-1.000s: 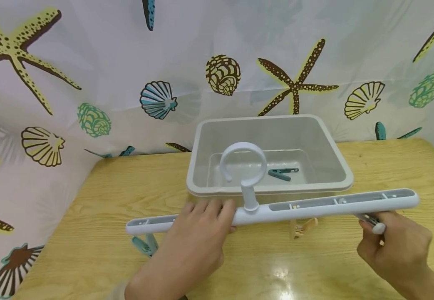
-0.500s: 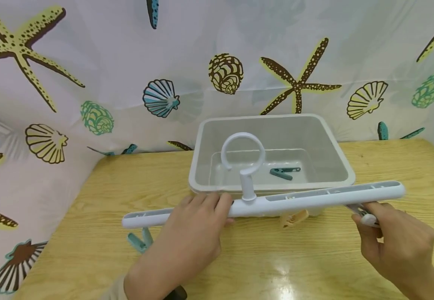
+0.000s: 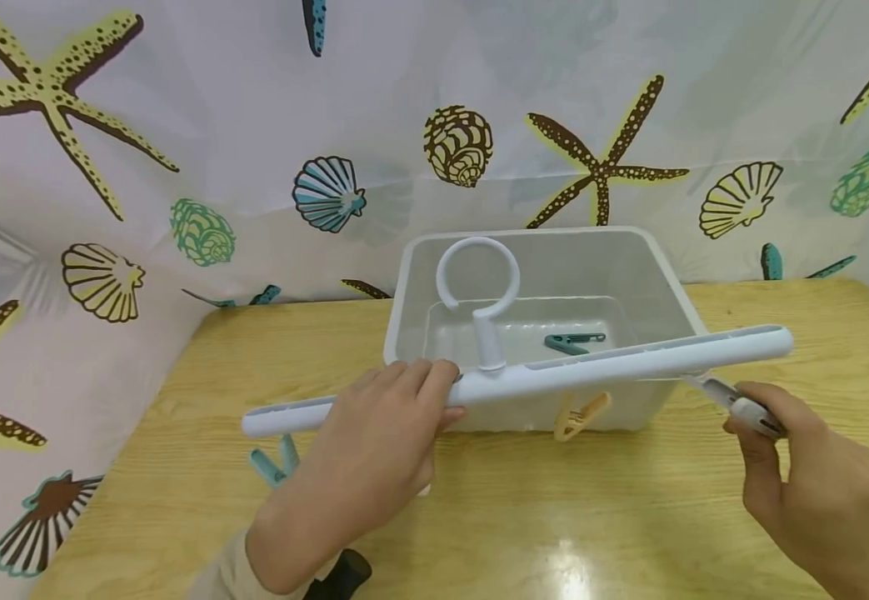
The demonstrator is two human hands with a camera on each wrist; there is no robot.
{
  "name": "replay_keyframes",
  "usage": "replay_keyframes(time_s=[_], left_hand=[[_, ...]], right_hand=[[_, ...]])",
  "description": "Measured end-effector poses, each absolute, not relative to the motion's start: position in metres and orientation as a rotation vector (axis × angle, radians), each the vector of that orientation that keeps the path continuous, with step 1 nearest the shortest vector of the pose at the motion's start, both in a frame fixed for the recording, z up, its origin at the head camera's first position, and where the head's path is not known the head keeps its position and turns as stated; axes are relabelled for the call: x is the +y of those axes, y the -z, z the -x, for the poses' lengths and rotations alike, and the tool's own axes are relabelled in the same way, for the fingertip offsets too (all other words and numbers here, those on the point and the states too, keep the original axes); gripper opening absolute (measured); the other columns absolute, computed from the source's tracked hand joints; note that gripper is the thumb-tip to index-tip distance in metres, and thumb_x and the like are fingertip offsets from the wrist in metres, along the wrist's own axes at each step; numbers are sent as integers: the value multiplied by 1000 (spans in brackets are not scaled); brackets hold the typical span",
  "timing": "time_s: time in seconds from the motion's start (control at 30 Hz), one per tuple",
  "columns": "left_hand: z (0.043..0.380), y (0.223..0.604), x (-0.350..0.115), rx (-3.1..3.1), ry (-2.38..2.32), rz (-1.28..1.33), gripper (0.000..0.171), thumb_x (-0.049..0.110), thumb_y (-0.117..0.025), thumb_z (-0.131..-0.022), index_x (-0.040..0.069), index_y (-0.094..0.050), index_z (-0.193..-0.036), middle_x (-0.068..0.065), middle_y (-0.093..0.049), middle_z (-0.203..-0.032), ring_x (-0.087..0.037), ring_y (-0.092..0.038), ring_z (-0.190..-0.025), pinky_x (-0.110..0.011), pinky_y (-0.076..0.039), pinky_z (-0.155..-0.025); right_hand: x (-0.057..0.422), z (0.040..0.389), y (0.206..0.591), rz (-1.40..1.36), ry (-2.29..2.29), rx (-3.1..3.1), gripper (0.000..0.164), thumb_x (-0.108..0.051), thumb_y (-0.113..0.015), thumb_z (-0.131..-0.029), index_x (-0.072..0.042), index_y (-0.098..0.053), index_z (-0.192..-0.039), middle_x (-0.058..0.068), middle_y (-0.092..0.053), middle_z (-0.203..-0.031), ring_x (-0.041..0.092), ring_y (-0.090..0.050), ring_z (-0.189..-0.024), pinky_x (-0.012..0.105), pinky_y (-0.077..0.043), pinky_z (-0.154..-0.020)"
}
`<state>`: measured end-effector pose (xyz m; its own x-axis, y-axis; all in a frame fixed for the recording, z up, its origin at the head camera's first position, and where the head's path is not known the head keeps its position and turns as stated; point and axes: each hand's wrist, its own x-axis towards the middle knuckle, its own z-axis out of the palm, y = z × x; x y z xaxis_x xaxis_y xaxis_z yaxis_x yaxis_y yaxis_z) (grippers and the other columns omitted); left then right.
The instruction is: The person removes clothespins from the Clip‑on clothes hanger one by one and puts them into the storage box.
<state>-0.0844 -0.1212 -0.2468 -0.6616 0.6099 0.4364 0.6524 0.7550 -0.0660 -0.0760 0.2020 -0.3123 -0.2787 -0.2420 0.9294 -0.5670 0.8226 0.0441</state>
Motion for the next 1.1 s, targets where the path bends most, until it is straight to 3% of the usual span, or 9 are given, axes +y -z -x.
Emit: replay_keyframes(time_s=[0.07, 0.13, 0.23, 0.3, 0.6, 0.87, 1.1], left_hand=[[86, 246, -122, -2505, 144, 957, 19, 15, -65, -92, 4, -50, -92, 1, -47, -71, -15, -48, -61, -26, -38, -54], [88, 245, -124, -2495, 147, 952, 19, 15, -65, -92, 3, -50, -92, 0, -47, -71, -15, -48, -60, -26, -38, -52], [91, 244, -126, -2489, 133, 931, 18, 15, -65, -92, 2, -52, -93, -1, -50, -72, -15, -48, -58, -27, -40, -51], [92, 243, -128, -2488, 126, 912, 19, 15, -66, -92, 2, -53, -93, -2, -52, -73, -16, -49, -58, -28, -42, -52], [93, 246, -127, -2509, 129, 936, 18, 16, -66, -92, 4, -53, -91, 0, -50, -71, -16, -48, -59, -28, -39, -52], [93, 251, -122, -2519, 82, 970, 17, 18, -65, -93, 4, -54, -92, 0, -53, -72, -15, -49, -60, -27, -37, -52], [92, 254, -120, -2518, 41, 975, 18, 21, -65, -92, 5, -56, -93, 1, -50, -71, -16, -50, -61, -27, -38, -54]], right_hand=[[201, 76, 309, -596, -362, -1837, 42, -31, -41, -105, 10, -52, -100, 15, -64, -65, 30, -56, -40, 40, -42, -37], [197, 77, 304, -607, -377, -1789, 41, -30, -43, -104, 9, -55, -98, 15, -65, -69, 30, -57, -42, 29, -46, -42], [192, 77, 293, -656, -419, -1733, 39, -26, -46, -103, 9, -59, -91, 18, -65, -79, 31, -58, -48, 13, -48, -64], [190, 76, 288, -684, -446, -1714, 38, -23, -48, -103, 9, -61, -88, 19, -63, -84, 31, -57, -54, 8, -44, -76], [197, 75, 285, -797, -529, -1665, 36, -23, -53, -100, 8, -68, -89, 21, -55, -83, 36, -46, -68, 22, -36, -76], [192, 75, 276, -845, -595, -1645, 34, -24, -55, -100, 5, -69, -91, 18, -60, -84, 35, -49, -68, 21, -37, -81], [191, 78, 271, -852, -569, -1654, 35, -25, -55, -100, 5, -69, -90, 17, -61, -85, 33, -50, -69, 31, -36, -69]])
